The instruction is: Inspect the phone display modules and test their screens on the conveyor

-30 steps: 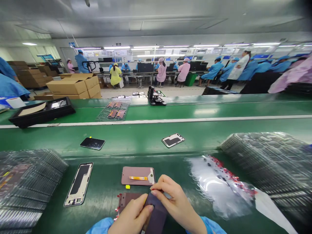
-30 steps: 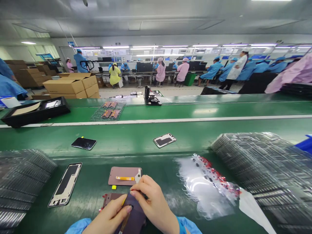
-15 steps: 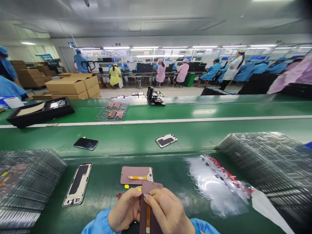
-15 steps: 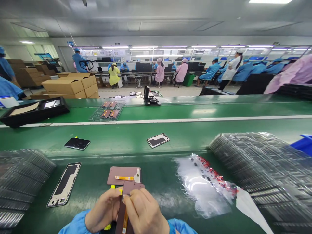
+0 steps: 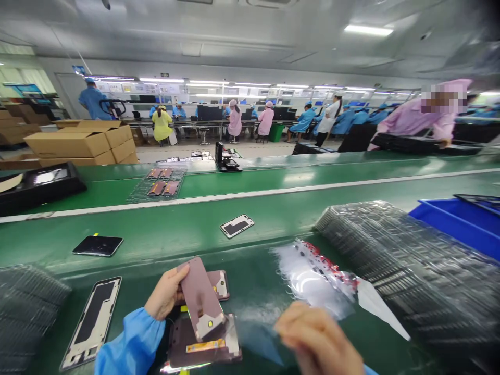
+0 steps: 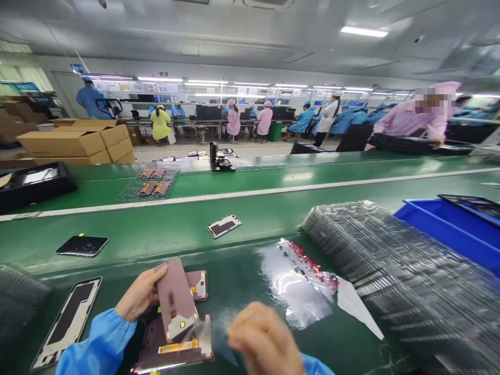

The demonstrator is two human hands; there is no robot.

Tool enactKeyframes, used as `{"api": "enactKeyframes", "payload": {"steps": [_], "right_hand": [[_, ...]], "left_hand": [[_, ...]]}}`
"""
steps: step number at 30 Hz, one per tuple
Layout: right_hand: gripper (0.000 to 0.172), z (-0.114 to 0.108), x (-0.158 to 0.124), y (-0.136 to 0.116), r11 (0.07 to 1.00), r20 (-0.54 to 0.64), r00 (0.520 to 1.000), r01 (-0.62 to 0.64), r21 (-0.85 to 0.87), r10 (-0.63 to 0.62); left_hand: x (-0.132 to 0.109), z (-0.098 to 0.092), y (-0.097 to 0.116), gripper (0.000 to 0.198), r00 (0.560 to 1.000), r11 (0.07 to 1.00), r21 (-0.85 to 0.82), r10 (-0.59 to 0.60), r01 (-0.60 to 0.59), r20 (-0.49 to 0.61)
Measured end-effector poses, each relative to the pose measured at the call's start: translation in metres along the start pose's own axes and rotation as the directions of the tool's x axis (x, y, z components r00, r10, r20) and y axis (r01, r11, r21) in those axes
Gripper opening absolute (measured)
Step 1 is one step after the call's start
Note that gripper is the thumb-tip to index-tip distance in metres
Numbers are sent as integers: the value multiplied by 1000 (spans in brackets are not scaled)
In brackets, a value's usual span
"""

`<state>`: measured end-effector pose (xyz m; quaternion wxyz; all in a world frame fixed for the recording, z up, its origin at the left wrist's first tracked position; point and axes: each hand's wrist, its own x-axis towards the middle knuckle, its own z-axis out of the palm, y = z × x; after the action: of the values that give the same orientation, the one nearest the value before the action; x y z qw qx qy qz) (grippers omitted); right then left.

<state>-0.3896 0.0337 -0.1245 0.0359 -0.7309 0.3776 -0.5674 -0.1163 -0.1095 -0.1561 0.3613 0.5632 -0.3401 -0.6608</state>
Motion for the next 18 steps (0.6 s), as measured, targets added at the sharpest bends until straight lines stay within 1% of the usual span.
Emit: {"api": "enactKeyframes", "payload": {"steps": [1, 2, 3, 4, 6, 8, 10, 11, 13, 15, 16, 18], "right_hand": [[11, -16, 5, 14, 991, -39, 992, -124, -52, 123], [11, -30, 9, 32, 963, -107, 968, -238, -125, 225], [17, -43, 12, 54, 920, -191, 926, -357, -160, 326], [24, -54, 15, 79, 862, -228, 864, -487, -144, 449], [35, -68, 15, 134, 786, -273, 787, -602, -140, 554], [38, -72, 9, 186, 698, -301, 706, -699, -154, 641], [33, -70, 0, 224, 606, -311, 634, -772, -193, 708], [31, -68, -6, 237, 566, -311, 604, -797, -212, 734], [29, -63, -15, 251, 506, -317, 558, -829, -238, 767], [23, -59, -19, 251, 479, -345, 535, -845, -238, 772], [22, -56, -18, 247, 480, -362, 531, -847, -226, 766], [30, -49, -14, 234, 516, -363, 541, -839, -171, 759]], "left_hand": [[2, -3, 3, 30, 1000, 1000, 2, 5, -5, -23], [2, -4, 6, 28, 999, 1000, 4, 8, -8, -35], [1, -5, 9, 27, 999, 1000, 6, 11, -11, -35], [-1, -5, 11, 28, 1000, 1000, 10, 15, -14, -25], [-8, -4, 15, 31, 1000, 1000, 19, 18, -18, 18], [-17, 0, 19, 32, 998, 999, 23, 21, -23, 61], [-25, 4, 23, 32, 995, 999, 17, 29, -31, 95], [-29, 6, 26, 33, 994, 999, 7, 33, -34, 109], [-36, 11, 31, 35, 990, 999, -14, 38, -37, 136], [-40, 15, 37, 35, 987, 999, -35, 43, -38, 157], [-42, 18, 39, 33, 987, 998, -49, 49, -42, 153], [-41, 23, 42, 29, 988, 996, -72, 65, -55, 142]]}}
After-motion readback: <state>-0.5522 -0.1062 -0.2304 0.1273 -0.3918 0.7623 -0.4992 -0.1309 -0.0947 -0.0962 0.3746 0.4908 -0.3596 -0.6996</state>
